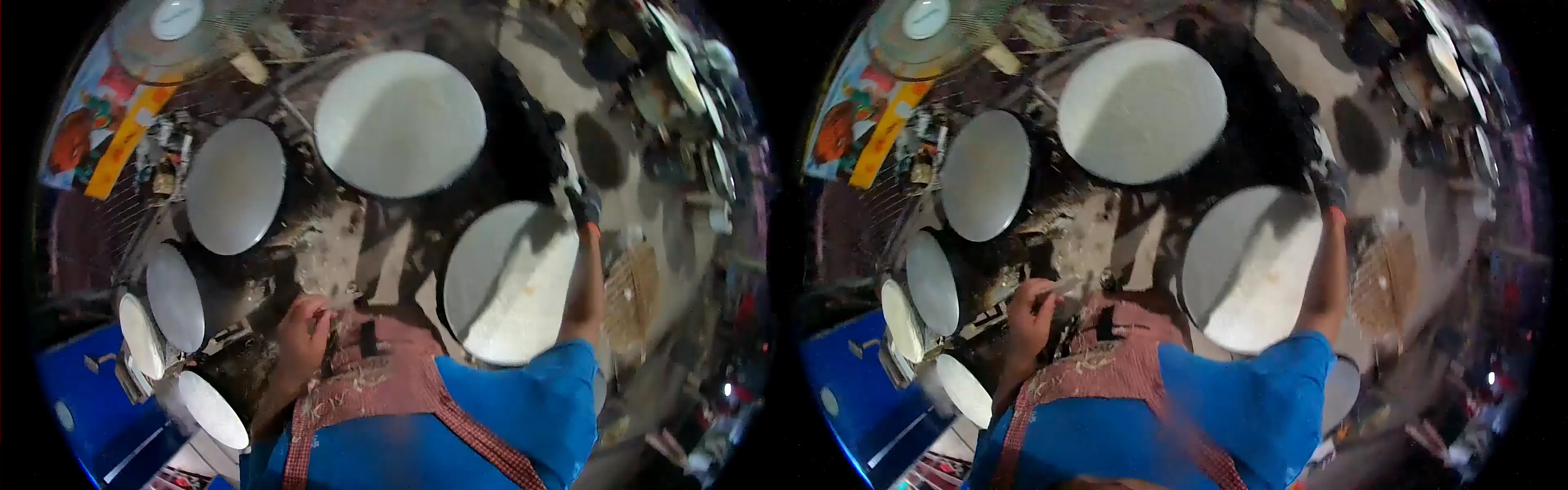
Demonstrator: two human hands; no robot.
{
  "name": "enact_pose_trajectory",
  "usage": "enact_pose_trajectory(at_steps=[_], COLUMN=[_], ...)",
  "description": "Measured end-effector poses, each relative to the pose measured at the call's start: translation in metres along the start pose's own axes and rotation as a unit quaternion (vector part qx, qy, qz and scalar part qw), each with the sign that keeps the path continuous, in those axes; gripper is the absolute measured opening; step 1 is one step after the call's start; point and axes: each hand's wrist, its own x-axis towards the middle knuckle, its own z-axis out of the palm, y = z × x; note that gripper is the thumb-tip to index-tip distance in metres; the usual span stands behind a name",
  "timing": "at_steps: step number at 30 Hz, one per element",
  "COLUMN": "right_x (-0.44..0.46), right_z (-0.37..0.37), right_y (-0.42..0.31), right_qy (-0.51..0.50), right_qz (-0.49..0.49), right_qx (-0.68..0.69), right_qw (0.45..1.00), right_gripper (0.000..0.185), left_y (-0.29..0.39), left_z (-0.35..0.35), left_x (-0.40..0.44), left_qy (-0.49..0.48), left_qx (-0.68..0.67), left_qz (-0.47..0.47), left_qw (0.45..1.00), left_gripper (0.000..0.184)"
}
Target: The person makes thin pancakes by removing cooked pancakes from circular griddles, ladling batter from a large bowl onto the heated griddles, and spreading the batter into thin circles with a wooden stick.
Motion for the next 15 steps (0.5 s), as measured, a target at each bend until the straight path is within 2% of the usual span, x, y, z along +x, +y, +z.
enact_pose_trajectory(at_steps=[1, 3, 4, 5, 7, 9, 11, 13, 15], right_x=[-0.013, -0.047, -0.072, -0.101, -0.167, -0.239, -0.322, -0.400, -0.445], right_z=[-0.027, -0.047, -0.070, -0.069, -0.070, -0.086, -0.076, -0.071, -0.065], right_y=[-0.031, -0.048, -0.075, -0.069, -0.066, -0.083, -0.090, -0.115, -0.147], right_qy=[-0.046, -0.085, -0.088, -0.059, -0.054, -0.166, -0.245, -0.271, -0.334], right_qz=[0.036, 0.002, 0.027, 0.016, -0.019, 0.161, 0.239, 0.059, 0.072], right_qx=[0.040, 0.034, 0.050, 0.122, 0.103, 0.195, 0.259, 0.044, 0.077], right_qw=[0.997, 0.996, 0.995, 0.991, 0.993, 0.953, 0.903, 0.960, 0.937], right_gripper=[0.048, 0.044, 0.043, 0.035, 0.028, 0.025, 0.026, 0.028, 0.028], left_y=[0.014, 0.039, 0.047, 0.056, 0.079, 0.096, 0.101, 0.100, 0.094], left_z=[-0.002, -0.010, -0.015, -0.017, -0.016, -0.017, -0.019, -0.022, -0.029], left_x=[0.006, 0.023, 0.024, 0.027, 0.029, 0.027, 0.017, 0.006, -0.010], left_qy=[-0.032, -0.077, -0.112, -0.123, -0.143, -0.163, -0.195, -0.240, -0.278], left_qx=[-0.005, -0.017, -0.011, -0.043, -0.107, -0.160, -0.217, -0.281, -0.316], left_qz=[0.072, 0.230, 0.270, 0.327, 0.440, 0.509, 0.553, 0.574, 0.578], left_qw=[0.997, 0.970, 0.956, 0.936, 0.880, 0.830, 0.780, 0.731, 0.699], left_gripper=[0.022, 0.024, 0.025, 0.025, 0.024, 0.024, 0.022, 0.018, 0.021])
